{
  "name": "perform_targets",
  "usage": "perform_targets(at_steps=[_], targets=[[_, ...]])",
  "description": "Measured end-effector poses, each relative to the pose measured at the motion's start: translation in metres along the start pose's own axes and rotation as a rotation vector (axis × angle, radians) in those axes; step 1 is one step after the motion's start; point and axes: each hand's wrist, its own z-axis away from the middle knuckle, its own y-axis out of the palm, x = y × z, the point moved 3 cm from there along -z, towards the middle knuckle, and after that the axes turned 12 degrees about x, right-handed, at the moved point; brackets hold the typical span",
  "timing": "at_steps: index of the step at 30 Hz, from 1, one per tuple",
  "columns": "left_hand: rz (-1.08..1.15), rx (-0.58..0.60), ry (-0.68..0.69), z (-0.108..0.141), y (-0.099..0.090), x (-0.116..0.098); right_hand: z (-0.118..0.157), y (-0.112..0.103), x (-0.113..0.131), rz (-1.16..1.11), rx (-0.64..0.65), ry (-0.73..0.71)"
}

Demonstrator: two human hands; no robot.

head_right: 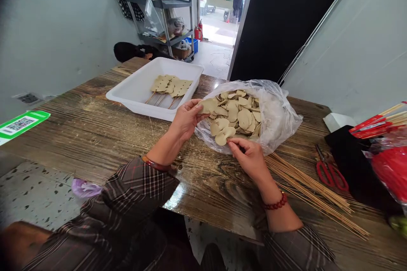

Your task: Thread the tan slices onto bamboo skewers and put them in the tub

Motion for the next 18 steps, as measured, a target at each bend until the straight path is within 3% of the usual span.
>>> perform_targets(at_steps=[18], targets=[[-0.06,0.003,-0.036,0.0036,0.0034,0.0032,-0.0001,0.0012,-0.0014,0.134,-0.005,-0.051]])
